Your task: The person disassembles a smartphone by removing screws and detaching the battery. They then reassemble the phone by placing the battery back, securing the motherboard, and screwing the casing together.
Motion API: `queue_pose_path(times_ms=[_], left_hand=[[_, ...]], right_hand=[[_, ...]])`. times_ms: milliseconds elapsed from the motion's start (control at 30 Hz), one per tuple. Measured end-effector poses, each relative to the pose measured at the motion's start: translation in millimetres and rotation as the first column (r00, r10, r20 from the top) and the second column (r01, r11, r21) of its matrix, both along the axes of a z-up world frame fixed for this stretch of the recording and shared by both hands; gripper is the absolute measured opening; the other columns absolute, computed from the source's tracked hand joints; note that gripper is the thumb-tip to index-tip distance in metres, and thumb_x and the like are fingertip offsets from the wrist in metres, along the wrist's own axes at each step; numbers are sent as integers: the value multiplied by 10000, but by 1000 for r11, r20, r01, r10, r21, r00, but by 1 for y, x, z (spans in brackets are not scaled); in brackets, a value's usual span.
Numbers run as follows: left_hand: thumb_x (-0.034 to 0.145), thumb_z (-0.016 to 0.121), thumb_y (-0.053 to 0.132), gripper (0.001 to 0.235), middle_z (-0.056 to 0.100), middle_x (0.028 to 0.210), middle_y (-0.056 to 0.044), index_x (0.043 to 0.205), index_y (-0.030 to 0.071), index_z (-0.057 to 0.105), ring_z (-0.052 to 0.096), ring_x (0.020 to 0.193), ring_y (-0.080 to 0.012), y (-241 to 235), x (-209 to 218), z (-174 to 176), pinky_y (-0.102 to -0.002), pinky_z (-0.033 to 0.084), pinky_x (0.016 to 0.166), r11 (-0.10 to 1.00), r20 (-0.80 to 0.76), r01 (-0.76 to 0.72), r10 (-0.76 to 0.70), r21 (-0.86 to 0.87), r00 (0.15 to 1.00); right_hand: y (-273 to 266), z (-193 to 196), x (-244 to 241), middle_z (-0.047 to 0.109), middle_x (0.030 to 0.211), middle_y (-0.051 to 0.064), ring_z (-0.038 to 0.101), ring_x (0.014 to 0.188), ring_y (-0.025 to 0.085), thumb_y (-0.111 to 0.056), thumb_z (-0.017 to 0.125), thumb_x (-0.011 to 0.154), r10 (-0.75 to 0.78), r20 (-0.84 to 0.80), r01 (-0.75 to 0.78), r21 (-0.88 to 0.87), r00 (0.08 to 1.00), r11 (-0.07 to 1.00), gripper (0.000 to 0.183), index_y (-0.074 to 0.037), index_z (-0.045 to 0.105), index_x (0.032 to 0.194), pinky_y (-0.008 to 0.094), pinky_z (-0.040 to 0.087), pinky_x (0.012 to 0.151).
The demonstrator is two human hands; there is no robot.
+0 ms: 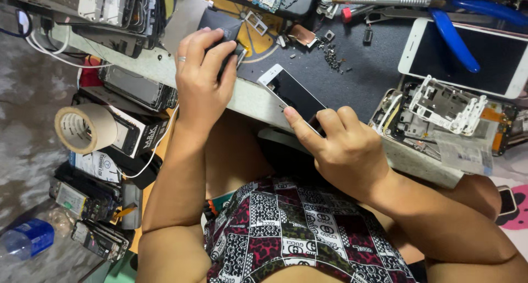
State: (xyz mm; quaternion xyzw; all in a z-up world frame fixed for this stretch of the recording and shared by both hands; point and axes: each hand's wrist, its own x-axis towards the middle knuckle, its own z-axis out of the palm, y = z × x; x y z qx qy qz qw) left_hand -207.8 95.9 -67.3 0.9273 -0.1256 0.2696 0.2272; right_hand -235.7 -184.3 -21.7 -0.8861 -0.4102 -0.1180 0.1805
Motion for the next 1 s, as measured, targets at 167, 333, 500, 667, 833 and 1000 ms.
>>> queue_pose_path(times_ms=[167, 333, 500, 667, 833, 1000], left_hand=[[956, 846, 101, 202, 662, 1252, -101, 1116, 67, 728, 606, 1236, -324, -7, 2, 15, -469, 461, 1051, 1000, 20, 27, -26, -14, 999], [988, 816, 13, 181, 693, 1176, -87, 1135, 54, 718, 656, 1133, -302, -27, 2, 25, -382, 521, 953, 977, 87, 142, -129, -158, 988], [1030, 775, -40, 194, 699, 1150, -90, 1183, 58, 704, 710, 1015, -245, -37, 18, 33, -318, 587, 875, 919, 50, 234, -231, -316, 972], [999, 842, 41, 196, 705, 1044, -70, 1128, 57, 696, 689, 959, -288, -47, 74, 44, -379, 541, 797, 864, 55, 491, -488, -109, 871], [893, 832, 160, 247, 701, 945, -70, 1082, 72, 700, 694, 809, -260, -87, 123, 45, -385, 532, 687, 786, -125, 593, -580, 175, 805], [833, 786, 202, 237, 666, 813, -52, 992, 67, 673, 675, 692, -220, -117, 147, 33, -353, 511, 544, 710, -32, 586, -626, 391, 779]], right_hand=[[0, 0, -1, 540, 879, 40, 545, 755, 232, -61, 665, 825, 5, 9, -5, 1, 1000, 1000, 590, -193, 650, 1400, 327, 489, 574], [-1, -3, -1, 541, 901, 47, 552, 772, 234, -120, 678, 865, -3, 24, 2, 13, 1000, 1000, 523, -182, 642, 1383, 329, 489, 580], [-3, -2, 0, 540, 904, 50, 551, 774, 231, -147, 680, 884, 16, 32, -16, 20, 999, 1000, 481, -157, 644, 1364, 327, 488, 582], [-3, 1, 1, 521, 851, 45, 545, 746, 218, -167, 674, 886, 15, 52, -14, -9, 999, 1000, 448, -151, 669, 1334, 301, 462, 535], [-3, 2, 2, 500, 794, 37, 520, 709, 214, -186, 673, 887, -5, 67, 4, 1, 998, 1000, 412, -149, 691, 1297, 301, 442, 522], [-5, 4, 5, 506, 797, 25, 525, 712, 202, -177, 675, 890, 14, 67, -16, 21, 998, 1000, 406, -155, 700, 1294, 285, 433, 513]])
